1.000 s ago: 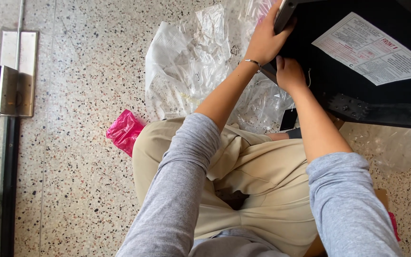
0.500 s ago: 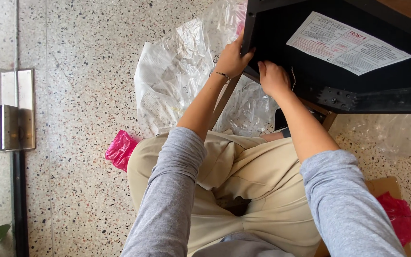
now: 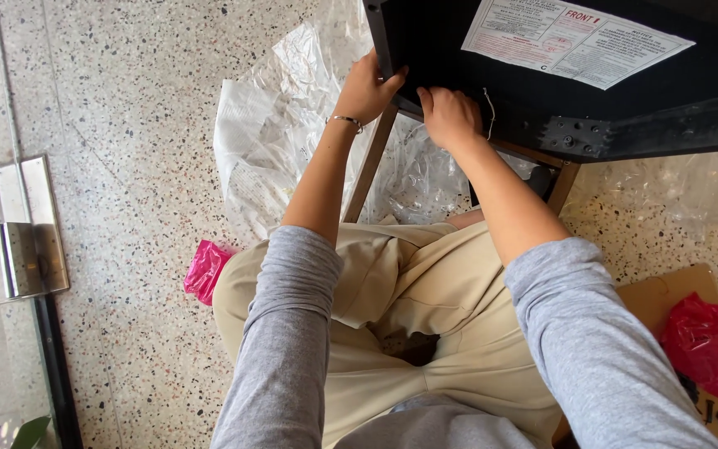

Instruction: The person sits on the floor assembling an upholstered chair, working on its underside to align the seat frame with the leg assembly and hand-tighten mounting hardware. They reposition the chair and reach into the frame repeatedly to secure the connections.

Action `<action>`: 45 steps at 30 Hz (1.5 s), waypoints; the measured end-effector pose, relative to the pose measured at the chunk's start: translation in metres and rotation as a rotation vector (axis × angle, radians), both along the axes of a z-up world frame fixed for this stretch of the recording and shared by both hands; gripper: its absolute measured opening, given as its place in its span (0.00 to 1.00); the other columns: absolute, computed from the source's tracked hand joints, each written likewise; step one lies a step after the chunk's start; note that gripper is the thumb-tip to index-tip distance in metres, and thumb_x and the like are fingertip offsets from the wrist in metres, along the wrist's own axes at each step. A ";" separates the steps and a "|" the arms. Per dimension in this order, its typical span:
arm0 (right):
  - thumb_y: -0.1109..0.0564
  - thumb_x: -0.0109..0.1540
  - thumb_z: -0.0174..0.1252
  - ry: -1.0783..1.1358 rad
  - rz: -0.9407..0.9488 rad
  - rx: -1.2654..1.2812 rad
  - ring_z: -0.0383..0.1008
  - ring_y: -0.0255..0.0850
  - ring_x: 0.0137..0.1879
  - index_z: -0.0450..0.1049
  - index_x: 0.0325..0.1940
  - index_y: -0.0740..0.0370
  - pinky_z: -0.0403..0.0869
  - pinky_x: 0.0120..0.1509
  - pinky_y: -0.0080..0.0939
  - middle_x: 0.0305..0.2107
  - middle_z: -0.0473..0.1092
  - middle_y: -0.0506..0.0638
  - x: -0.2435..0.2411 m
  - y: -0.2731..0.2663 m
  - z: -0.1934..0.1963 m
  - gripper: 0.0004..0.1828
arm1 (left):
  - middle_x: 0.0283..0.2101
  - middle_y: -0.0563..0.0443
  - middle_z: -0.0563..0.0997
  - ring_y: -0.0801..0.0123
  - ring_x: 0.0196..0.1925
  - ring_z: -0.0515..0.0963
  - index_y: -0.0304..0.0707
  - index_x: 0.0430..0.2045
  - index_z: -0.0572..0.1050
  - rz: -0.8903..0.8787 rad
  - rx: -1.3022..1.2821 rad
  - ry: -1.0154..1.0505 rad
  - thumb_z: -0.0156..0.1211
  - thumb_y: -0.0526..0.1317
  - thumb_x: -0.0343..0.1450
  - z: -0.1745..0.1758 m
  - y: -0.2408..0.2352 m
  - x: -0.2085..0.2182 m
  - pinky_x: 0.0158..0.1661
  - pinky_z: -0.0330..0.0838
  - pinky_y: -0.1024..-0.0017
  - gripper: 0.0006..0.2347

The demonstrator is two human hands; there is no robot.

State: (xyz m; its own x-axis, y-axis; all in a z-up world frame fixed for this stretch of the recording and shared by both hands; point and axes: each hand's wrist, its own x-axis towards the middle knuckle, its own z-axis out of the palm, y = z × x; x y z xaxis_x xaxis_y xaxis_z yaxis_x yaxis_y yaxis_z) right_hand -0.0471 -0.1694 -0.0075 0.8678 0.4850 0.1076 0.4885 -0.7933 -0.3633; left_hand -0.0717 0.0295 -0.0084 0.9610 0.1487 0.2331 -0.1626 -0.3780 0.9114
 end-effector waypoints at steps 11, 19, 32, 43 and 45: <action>0.46 0.70 0.48 -0.004 0.042 0.147 0.75 0.66 0.38 0.74 0.47 0.65 0.72 0.41 0.63 0.32 0.75 0.67 -0.008 -0.011 0.008 0.19 | 0.31 0.40 0.84 0.50 0.32 0.85 0.32 0.42 0.71 0.021 -0.008 -0.029 0.64 0.40 0.70 0.005 -0.006 -0.007 0.37 0.80 0.62 0.12; 0.42 0.74 0.48 0.156 -0.133 0.095 0.76 0.64 0.41 0.76 0.42 0.62 0.73 0.46 0.61 0.33 0.75 0.66 -0.004 0.007 0.007 0.23 | 0.30 0.37 0.83 0.43 0.32 0.83 0.40 0.53 0.70 0.152 0.054 0.014 0.61 0.45 0.70 0.004 -0.015 -0.012 0.35 0.76 0.56 0.18; 0.48 0.73 0.53 -0.013 0.033 0.131 0.76 0.64 0.41 0.76 0.42 0.62 0.73 0.44 0.61 0.34 0.76 0.63 0.012 -0.002 -0.017 0.15 | 0.31 0.33 0.82 0.35 0.35 0.80 0.44 0.70 0.56 0.182 0.055 -0.104 0.63 0.42 0.71 -0.020 -0.021 0.006 0.36 0.74 0.49 0.31; 0.43 0.67 0.59 -0.021 -0.050 0.117 0.76 0.61 0.34 0.73 0.41 0.64 0.72 0.36 0.59 0.28 0.76 0.60 -0.018 -0.017 0.057 0.20 | 0.37 0.33 0.85 0.38 0.40 0.83 0.44 0.73 0.50 0.062 0.116 -0.090 0.66 0.42 0.71 -0.007 -0.007 -0.004 0.41 0.77 0.53 0.36; 0.42 0.68 0.62 -0.046 -0.104 0.103 0.76 0.60 0.32 0.73 0.40 0.64 0.72 0.34 0.57 0.26 0.75 0.60 -0.036 -0.049 0.087 0.21 | 0.35 0.34 0.85 0.39 0.39 0.84 0.43 0.73 0.49 0.051 0.096 -0.021 0.66 0.44 0.70 0.000 -0.007 -0.017 0.40 0.78 0.54 0.37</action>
